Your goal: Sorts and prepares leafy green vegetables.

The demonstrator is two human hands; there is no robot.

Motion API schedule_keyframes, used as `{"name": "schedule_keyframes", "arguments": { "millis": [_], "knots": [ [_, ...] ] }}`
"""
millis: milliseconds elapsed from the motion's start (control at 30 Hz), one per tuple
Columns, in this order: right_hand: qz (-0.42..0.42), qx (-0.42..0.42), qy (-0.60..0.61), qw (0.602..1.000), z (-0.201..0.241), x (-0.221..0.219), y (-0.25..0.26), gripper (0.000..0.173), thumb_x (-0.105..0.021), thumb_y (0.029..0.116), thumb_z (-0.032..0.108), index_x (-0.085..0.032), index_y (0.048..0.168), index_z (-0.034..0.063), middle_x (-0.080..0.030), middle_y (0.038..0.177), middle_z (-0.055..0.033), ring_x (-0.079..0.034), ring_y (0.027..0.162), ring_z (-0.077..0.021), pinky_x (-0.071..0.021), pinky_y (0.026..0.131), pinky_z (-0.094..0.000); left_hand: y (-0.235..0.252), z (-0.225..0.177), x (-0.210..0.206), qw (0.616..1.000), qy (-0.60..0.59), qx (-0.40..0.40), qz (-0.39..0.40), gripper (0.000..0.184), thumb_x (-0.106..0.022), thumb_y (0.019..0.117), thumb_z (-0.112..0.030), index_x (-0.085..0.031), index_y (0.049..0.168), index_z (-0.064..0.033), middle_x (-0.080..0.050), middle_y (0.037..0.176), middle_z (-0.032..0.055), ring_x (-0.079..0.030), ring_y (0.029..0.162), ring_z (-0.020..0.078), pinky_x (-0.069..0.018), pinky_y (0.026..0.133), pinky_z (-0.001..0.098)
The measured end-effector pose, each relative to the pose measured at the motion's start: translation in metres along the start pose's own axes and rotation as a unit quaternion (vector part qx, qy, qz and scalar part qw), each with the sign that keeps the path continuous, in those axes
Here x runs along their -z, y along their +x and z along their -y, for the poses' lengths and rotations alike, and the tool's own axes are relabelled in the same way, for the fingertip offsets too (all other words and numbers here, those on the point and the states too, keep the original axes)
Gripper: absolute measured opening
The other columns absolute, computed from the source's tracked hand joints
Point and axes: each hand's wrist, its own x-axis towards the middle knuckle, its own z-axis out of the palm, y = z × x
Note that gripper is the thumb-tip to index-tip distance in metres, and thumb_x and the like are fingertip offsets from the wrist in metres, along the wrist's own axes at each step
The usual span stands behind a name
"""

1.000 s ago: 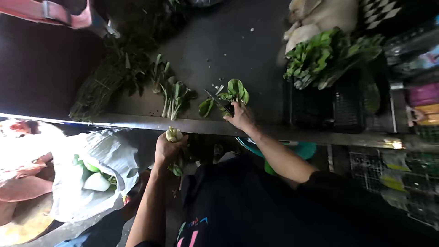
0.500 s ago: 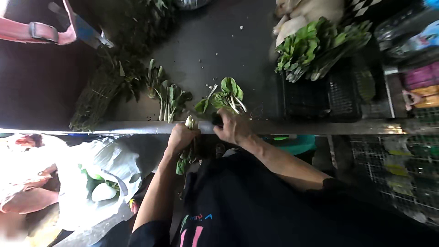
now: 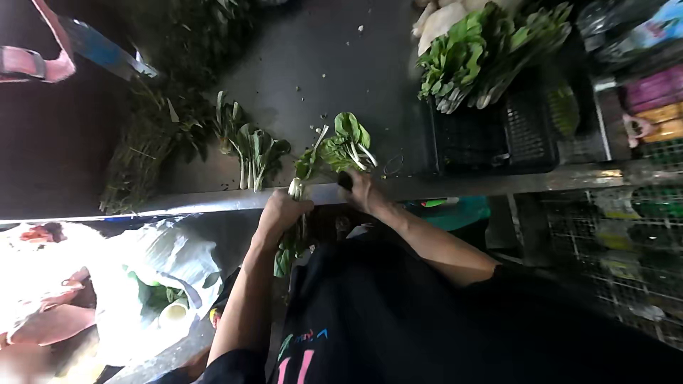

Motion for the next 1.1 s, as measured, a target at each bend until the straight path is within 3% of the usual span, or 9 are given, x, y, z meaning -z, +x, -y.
{"name": "schedule_keyframes", "arguments": {
  "millis": [100,200,267,367,600,833,933,1033,1100],
  "knots": [
    [0.034,-0.053,0.007,0.998,-0.011,0.016,0.001,0.042,-0.067,0.0978,0.031,-0.061,0.127,0.0013,-0.070,0.107,-0.0235,-0.069,0.100,-0.0410,-0.0545,0.087,-0.0614,0.003,0.007,0.003,1.000,0.017,-0.007,-0.006,0.041,-0.083,0.0816,-0.040,-0.070,0.101,-0.0067,-0.070,0.087,0.0134,-0.068,0.080,0.0295,-0.0554,0.074,0.0565],
    [0.030,0.018,0.023,0.999,0.014,0.025,-0.016,0.037,-0.069,0.0950,0.032,-0.064,0.121,0.0051,-0.071,0.095,-0.0180,-0.071,0.089,-0.0359,-0.0570,0.078,-0.0587,0.004,0.005,-0.001,0.997,0.068,-0.020,-0.028,0.040,-0.082,0.0825,-0.043,-0.070,0.097,-0.0073,-0.070,0.086,0.0141,-0.069,0.080,0.0326,-0.0547,0.072,0.0601],
    [0.022,0.069,0.030,0.997,0.033,0.026,-0.025,0.038,-0.070,0.0930,0.034,-0.064,0.118,0.0068,-0.070,0.091,-0.0152,-0.071,0.083,-0.0339,-0.0575,0.072,-0.0568,0.004,-0.004,-0.003,0.994,0.096,-0.027,-0.037,0.041,-0.081,0.0840,-0.044,-0.071,0.101,-0.0082,-0.071,0.091,0.0147,-0.070,0.087,0.0342,-0.0550,0.077,0.0618],
    [0.030,0.104,0.028,0.994,0.045,0.025,-0.028,0.037,-0.069,0.0931,0.034,-0.064,0.117,0.0065,-0.070,0.092,-0.0141,-0.071,0.083,-0.0324,-0.0576,0.072,-0.0543,0.001,-0.014,-0.003,0.991,0.122,-0.027,-0.049,0.041,-0.081,0.0851,-0.044,-0.071,0.103,-0.0080,-0.071,0.095,0.0163,-0.070,0.092,0.0364,-0.0543,0.081,0.0629],
    [0.041,0.117,0.037,0.992,0.044,0.020,-0.033,0.033,-0.069,0.0941,0.031,-0.064,0.114,0.0049,-0.069,0.090,-0.0137,-0.071,0.083,-0.0307,-0.0580,0.072,-0.0516,-0.003,-0.013,-0.005,0.985,0.155,-0.020,-0.076,0.039,-0.082,0.0836,-0.042,-0.072,0.098,-0.0069,-0.071,0.093,0.0181,-0.069,0.093,0.0389,-0.0540,0.080,0.0642],
    [0.098,0.071,0.073,0.990,0.034,0.017,-0.036,0.032,-0.068,0.0968,0.028,-0.064,0.119,0.0049,-0.070,0.093,-0.0163,-0.071,0.087,-0.0328,-0.0572,0.078,-0.0543,-0.010,-0.009,-0.011,0.979,0.155,-0.038,-0.124,0.037,-0.082,0.0814,-0.040,-0.072,0.103,-0.0112,-0.072,0.094,0.0170,-0.069,0.093,0.0393,-0.0534,0.079,0.0654],
    [0.153,-0.051,0.072,0.984,-0.002,0.008,-0.032,0.033,-0.060,0.1024,0.030,-0.064,0.124,0.0052,-0.069,0.104,-0.0208,-0.068,0.098,-0.0375,-0.0538,0.086,-0.0599,-0.020,-0.008,-0.006,0.977,0.092,-0.069,-0.177,0.042,-0.082,0.0837,-0.036,-0.072,0.117,-0.0130,-0.073,0.097,0.0155,-0.071,0.092,0.0365,-0.0542,0.080,0.0647],
    [0.148,-0.125,0.049,0.980,-0.034,0.003,-0.036,0.039,-0.055,0.1029,0.032,-0.061,0.130,0.0043,-0.069,0.106,-0.0221,-0.068,0.102,-0.0383,-0.0526,0.089,-0.0593,-0.027,-0.012,0.005,0.971,0.058,-0.092,-0.212,0.038,-0.083,0.0840,-0.032,-0.072,0.113,-0.0108,-0.073,0.093,0.0141,-0.071,0.086,0.0328,-0.0548,0.077,0.0614],
    [0.151,-0.128,0.068,0.978,-0.019,0.014,-0.044,0.042,-0.056,0.1048,0.032,-0.058,0.137,0.0040,-0.069,0.109,-0.0234,-0.068,0.104,-0.0391,-0.0523,0.092,-0.0593,-0.026,-0.008,0.005,0.969,0.051,-0.111,-0.215,0.036,-0.084,0.0842,-0.031,-0.073,0.111,-0.0099,-0.073,0.090,0.0136,-0.071,0.084,0.0311,-0.0553,0.076,0.0593]
  ]
}}
